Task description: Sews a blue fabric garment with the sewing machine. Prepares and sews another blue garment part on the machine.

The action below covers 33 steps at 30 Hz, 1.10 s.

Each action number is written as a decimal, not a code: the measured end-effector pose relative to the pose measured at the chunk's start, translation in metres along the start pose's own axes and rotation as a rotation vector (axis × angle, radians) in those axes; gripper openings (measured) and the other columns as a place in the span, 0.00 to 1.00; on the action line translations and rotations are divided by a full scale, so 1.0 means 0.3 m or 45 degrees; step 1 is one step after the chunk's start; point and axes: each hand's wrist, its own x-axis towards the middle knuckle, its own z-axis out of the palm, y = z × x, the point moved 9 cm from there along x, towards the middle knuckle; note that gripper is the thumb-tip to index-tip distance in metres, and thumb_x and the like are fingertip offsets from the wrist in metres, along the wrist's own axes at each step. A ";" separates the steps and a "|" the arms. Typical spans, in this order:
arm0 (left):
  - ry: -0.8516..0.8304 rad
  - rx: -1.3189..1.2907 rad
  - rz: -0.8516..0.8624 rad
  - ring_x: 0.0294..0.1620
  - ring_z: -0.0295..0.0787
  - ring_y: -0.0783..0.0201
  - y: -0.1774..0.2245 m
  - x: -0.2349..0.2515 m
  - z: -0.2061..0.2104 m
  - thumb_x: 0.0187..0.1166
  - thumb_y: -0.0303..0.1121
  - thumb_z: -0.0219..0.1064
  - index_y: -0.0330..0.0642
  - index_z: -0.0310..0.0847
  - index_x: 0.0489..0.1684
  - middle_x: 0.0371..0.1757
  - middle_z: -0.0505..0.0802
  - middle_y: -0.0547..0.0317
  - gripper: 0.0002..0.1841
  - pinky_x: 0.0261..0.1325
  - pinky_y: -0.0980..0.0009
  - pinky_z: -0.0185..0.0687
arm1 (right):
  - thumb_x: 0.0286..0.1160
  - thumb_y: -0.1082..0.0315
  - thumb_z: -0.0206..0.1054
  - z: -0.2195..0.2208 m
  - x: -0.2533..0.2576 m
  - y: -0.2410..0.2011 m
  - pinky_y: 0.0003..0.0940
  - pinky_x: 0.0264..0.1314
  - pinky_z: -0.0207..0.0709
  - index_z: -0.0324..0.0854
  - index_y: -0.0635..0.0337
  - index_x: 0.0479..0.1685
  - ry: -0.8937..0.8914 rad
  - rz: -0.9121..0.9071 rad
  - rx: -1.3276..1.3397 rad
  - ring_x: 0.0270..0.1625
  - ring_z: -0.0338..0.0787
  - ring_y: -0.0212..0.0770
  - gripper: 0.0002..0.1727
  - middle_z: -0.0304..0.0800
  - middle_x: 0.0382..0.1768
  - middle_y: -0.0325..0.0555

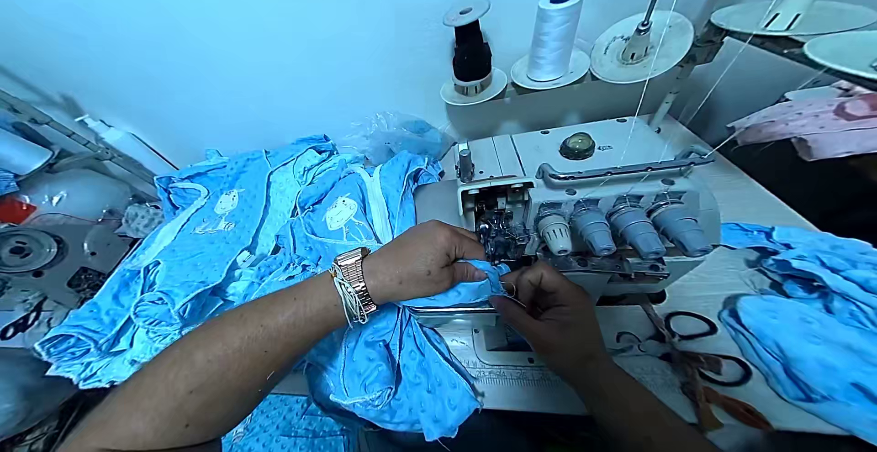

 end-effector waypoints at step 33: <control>-0.121 0.706 0.220 0.31 0.88 0.59 0.126 -0.036 0.043 0.61 0.24 0.74 0.43 0.91 0.27 0.27 0.90 0.59 0.03 0.33 0.59 0.79 | 0.71 0.70 0.70 -0.008 -0.003 -0.046 0.07 0.30 0.73 0.70 0.54 0.24 0.123 -0.284 -0.192 0.30 0.84 0.14 0.13 0.96 0.40 0.34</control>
